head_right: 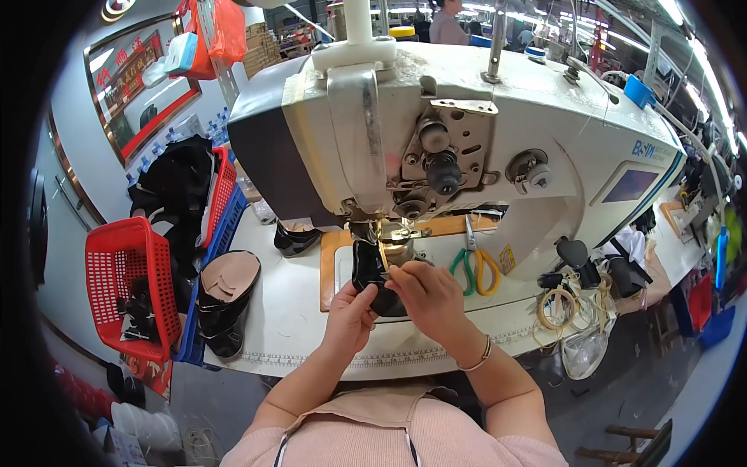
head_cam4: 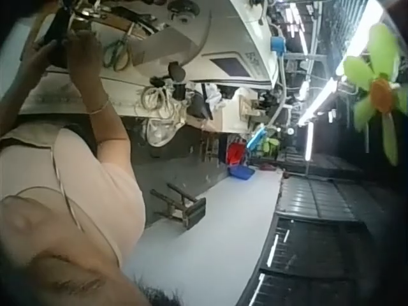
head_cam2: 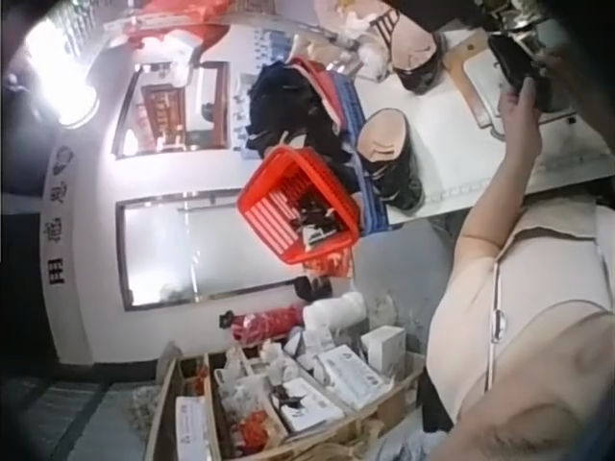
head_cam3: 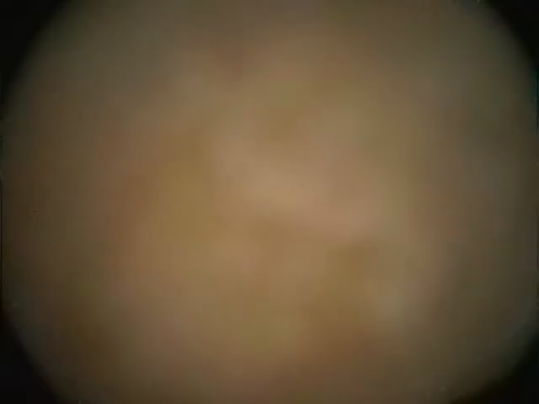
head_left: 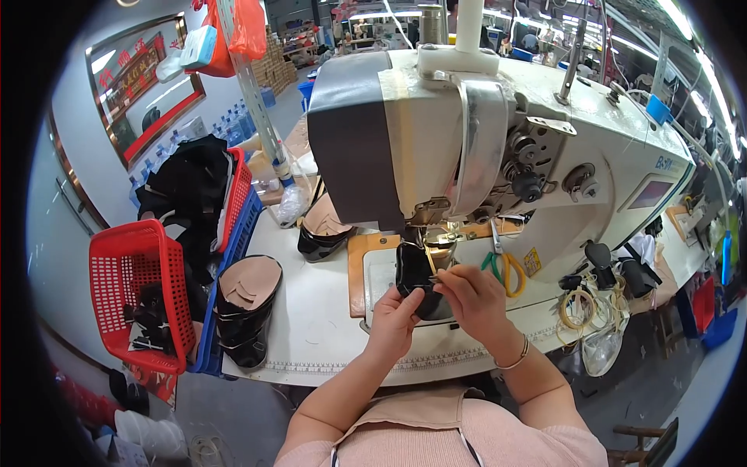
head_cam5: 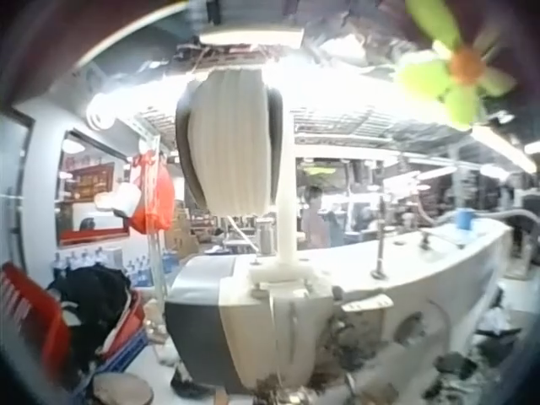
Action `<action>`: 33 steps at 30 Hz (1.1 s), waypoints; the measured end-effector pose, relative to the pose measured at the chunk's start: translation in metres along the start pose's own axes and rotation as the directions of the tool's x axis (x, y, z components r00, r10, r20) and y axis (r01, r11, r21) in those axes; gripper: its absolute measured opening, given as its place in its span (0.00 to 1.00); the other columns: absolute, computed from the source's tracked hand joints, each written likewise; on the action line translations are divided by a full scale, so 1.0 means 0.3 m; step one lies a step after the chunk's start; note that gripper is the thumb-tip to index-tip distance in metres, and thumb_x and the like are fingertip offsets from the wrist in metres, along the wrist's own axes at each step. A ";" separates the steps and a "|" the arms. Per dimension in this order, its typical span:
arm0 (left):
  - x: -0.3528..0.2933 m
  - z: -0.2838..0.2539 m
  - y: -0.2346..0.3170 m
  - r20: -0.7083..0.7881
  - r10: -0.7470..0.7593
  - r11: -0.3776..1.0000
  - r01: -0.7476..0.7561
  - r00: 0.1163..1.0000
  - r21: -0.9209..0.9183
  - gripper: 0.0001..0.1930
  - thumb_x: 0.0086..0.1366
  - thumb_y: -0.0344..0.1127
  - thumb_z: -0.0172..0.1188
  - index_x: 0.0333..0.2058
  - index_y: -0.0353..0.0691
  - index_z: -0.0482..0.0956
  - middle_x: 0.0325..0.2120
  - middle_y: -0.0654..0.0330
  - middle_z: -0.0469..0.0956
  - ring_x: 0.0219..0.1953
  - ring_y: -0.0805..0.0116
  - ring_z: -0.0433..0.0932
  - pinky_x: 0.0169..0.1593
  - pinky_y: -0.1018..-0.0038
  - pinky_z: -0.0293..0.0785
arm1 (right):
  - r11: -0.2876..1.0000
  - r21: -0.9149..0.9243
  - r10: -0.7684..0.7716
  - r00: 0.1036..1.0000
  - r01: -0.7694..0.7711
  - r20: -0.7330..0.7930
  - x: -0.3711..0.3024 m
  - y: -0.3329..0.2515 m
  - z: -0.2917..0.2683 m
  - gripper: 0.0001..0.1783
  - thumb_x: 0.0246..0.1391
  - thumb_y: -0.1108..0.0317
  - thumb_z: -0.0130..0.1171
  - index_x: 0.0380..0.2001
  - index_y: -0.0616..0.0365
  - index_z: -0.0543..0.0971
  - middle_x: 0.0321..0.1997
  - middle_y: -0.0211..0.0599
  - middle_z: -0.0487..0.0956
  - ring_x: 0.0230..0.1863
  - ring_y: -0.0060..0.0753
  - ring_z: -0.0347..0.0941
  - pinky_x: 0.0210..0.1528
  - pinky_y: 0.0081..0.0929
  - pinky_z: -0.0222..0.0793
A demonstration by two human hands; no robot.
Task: Sewing together leather components of a shoe using an industrial sewing machine.
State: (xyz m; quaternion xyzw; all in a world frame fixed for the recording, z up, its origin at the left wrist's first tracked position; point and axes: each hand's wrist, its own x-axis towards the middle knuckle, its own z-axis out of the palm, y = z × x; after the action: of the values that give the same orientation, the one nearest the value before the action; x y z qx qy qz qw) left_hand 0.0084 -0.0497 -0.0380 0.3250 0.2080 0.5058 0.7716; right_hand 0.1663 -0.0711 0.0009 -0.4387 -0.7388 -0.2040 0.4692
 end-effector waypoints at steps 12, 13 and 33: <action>0.030 0.029 0.040 -0.013 0.044 0.995 -0.043 0.999 0.094 0.10 0.58 0.30 0.59 0.38 0.35 0.74 0.33 0.61 0.77 0.34 0.76 0.76 0.37 0.80 0.73 | 0.821 0.484 0.227 0.951 -0.302 0.210 -0.032 0.006 -0.012 0.16 0.49 0.70 0.57 0.42 0.61 0.72 0.38 0.39 0.68 0.31 0.31 0.66 0.30 0.19 0.62; 0.028 0.026 0.040 -0.015 0.043 0.995 -0.041 0.999 0.094 0.10 0.58 0.30 0.59 0.38 0.35 0.74 0.33 0.61 0.77 0.34 0.76 0.76 0.37 0.80 0.73 | 0.820 0.485 0.228 0.951 -0.304 0.211 -0.030 0.001 -0.018 0.16 0.49 0.70 0.57 0.42 0.61 0.72 0.38 0.39 0.68 0.31 0.31 0.66 0.30 0.19 0.62; 0.051 -0.002 0.029 0.065 0.078 0.996 -0.081 0.995 0.044 0.10 0.58 0.27 0.59 0.39 0.35 0.73 0.33 0.62 0.77 0.35 0.76 0.75 0.39 0.80 0.71 | 0.693 0.572 0.307 0.898 -0.438 0.315 -0.045 0.019 0.033 0.10 0.48 0.74 0.60 0.35 0.60 0.72 0.31 0.28 0.71 0.24 0.15 0.62 0.26 0.14 0.59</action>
State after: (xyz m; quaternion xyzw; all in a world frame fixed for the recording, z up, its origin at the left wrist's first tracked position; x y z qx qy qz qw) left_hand 0.0085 -0.0331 -0.0321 0.3666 0.1819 0.5206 0.7493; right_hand 0.1684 -0.0671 -0.0162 -0.4149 -0.7006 0.1989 0.5453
